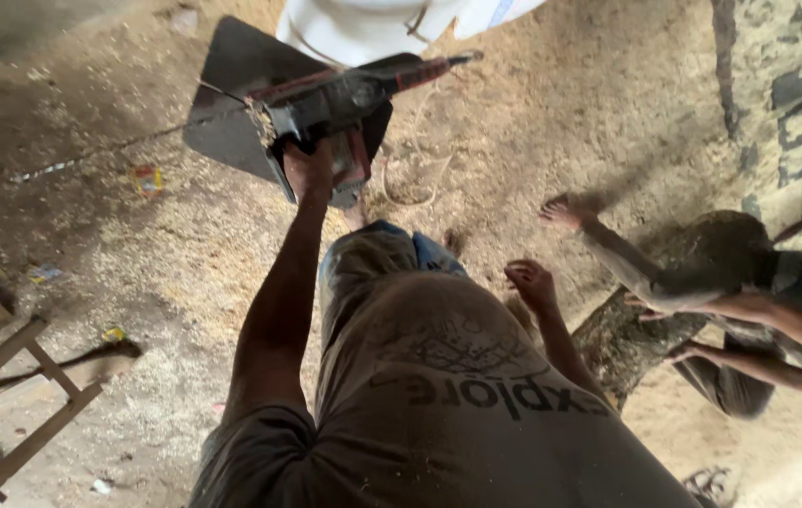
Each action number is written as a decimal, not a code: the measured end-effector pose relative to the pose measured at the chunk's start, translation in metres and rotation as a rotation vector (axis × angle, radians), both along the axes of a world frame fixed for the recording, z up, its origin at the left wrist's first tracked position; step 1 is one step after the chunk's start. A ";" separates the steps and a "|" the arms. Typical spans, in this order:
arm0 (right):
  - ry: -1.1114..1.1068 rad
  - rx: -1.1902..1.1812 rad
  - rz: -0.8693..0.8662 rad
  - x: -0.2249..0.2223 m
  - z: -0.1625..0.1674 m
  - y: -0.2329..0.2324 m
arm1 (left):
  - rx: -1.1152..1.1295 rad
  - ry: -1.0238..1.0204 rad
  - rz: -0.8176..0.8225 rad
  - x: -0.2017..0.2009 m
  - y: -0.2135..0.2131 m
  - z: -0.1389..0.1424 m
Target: The person uses a chainsaw to cut through a large log lying on the ground. Another person assists by holding the log steady. The cut separates a section of the log, which is then moved aside.
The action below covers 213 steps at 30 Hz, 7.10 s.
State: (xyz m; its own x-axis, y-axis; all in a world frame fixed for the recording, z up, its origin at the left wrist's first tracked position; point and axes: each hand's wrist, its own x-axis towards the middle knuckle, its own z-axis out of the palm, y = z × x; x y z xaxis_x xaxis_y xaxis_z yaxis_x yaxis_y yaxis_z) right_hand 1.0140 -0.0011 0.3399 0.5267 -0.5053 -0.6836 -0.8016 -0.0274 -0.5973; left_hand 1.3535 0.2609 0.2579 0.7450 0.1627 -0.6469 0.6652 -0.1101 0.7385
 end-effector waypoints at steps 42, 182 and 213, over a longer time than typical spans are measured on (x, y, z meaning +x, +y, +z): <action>-0.003 -0.027 -1.344 -0.436 -0.032 0.064 | 0.223 -0.031 -1.802 -0.283 -0.121 0.022; 1.397 -1.038 -2.684 -0.406 0.192 0.821 | 0.408 0.022 -3.334 -0.869 -0.016 -0.019; 1.614 -1.311 -2.479 -0.399 0.236 0.819 | 0.561 0.134 -3.351 -0.875 -0.013 -0.017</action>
State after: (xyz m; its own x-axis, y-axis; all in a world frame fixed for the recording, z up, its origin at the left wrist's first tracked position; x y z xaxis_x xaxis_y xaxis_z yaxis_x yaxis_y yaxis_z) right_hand 0.6148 0.8182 0.5762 -0.5030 0.6251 0.5968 0.2063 0.7574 -0.6195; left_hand 0.4782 0.2484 0.2410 -0.5061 0.0627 -0.8602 -0.8245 0.2575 0.5039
